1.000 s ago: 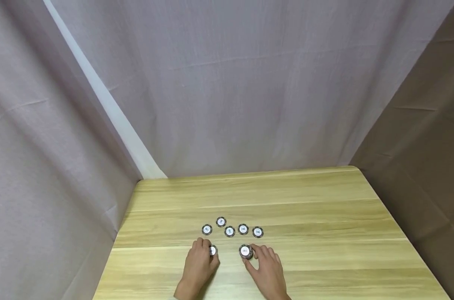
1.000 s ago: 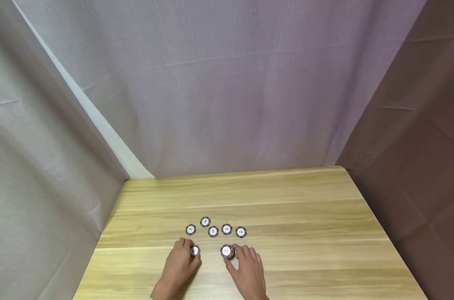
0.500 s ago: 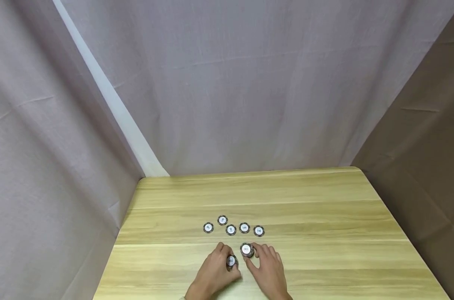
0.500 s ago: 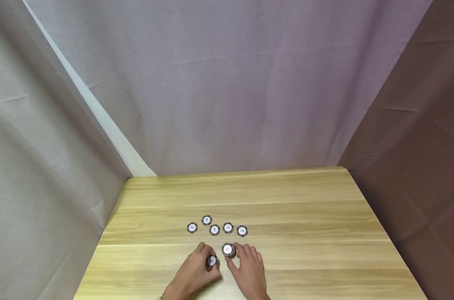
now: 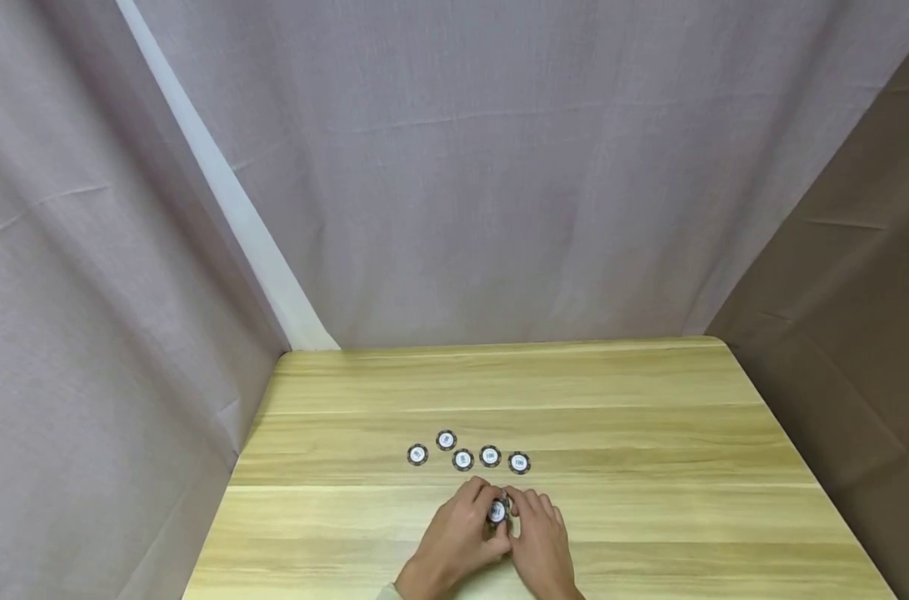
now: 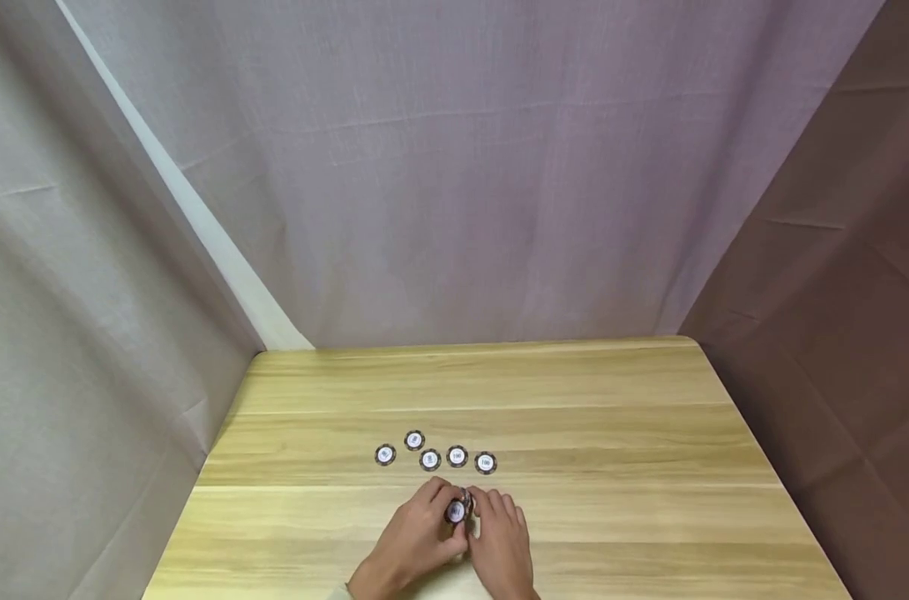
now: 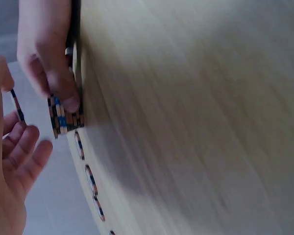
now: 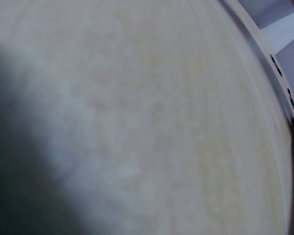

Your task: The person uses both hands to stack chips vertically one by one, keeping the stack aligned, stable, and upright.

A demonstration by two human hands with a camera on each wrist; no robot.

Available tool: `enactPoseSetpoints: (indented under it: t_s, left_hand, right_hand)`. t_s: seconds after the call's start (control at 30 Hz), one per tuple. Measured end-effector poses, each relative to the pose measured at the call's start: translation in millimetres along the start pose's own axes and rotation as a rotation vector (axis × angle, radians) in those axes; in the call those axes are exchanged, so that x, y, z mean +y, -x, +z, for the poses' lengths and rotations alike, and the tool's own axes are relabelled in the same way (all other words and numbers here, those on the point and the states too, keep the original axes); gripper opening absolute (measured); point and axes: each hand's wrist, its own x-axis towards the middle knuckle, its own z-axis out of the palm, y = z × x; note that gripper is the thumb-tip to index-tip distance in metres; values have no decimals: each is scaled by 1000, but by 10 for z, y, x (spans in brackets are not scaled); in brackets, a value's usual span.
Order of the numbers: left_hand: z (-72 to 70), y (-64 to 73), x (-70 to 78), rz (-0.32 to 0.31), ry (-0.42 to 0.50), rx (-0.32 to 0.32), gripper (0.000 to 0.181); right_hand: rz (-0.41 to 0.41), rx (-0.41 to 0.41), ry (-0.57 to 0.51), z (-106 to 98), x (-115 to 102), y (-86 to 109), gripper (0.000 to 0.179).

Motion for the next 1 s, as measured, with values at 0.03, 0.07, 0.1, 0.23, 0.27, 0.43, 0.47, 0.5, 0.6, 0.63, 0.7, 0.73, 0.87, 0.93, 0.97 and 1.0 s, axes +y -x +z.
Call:
enactPoseSetpoints:
  t_s: [0.03, 0.07, 0.1, 0.23, 0.27, 0.43, 0.47, 0.5, 0.6, 0.63, 0.7, 0.73, 0.87, 0.93, 0.97, 1.0]
  left_hand:
    - [29, -6, 9, 20, -27, 9, 34]
    - [58, -10, 17, 37, -54, 18, 35]
    - [83, -14, 24, 53, -77, 23, 37]
    - [156, -9, 37, 87, -135, 18, 41]
    - [169, -5, 38, 91, -143, 17, 41]
    - [199, 9, 31, 89, -168, 17, 39]
    - [203, 11, 28, 85, -174, 17, 39]
    - [204, 11, 26, 80, -180, 18, 39]
    - [192, 15, 19, 54, -199, 11, 40]
    - [187, 14, 19, 44, -202, 8, 40]
    - [173, 12, 21, 24, -209, -2, 39]
    - [166, 10, 22, 16, -212, -8, 40]
    - [148, 2, 26, -7, -217, -23, 38]
    - [144, -5, 26, -12, -219, -24, 36]
    - [144, -10, 25, -13, -218, -23, 35]
    - [144, -13, 22, -13, -218, -21, 34]
  right_hand:
    - [-6, 5, 5, 3, 3, 5, 45]
    - [-19, 14, 10, 8, 6, 9, 44]
    - [-34, 27, 14, 8, 7, 13, 44]
    - [-86, 79, 17, 22, 21, 20, 48]
    - [-92, 85, 15, 22, 22, 20, 49]
    - [-93, 87, 19, 27, 31, 17, 50]
    - [-89, 85, 20, 28, 31, 14, 50]
    - [-87, 84, 22, 29, 31, 13, 49]
    - [-75, 83, 18, 31, 23, 12, 47]
    - [-74, 84, 18, 32, 21, 13, 47]
    - [-72, 85, 15, 33, 16, 13, 45]
    - [-70, 84, 12, 35, 16, 13, 45]
    - [-61, 70, 13, 28, 16, 9, 45]
    - [-47, 51, 13, 20, 16, 6, 45]
    - [-35, 36, 12, 15, 15, 5, 45]
    - [-23, 20, 11, 9, 12, 4, 45]
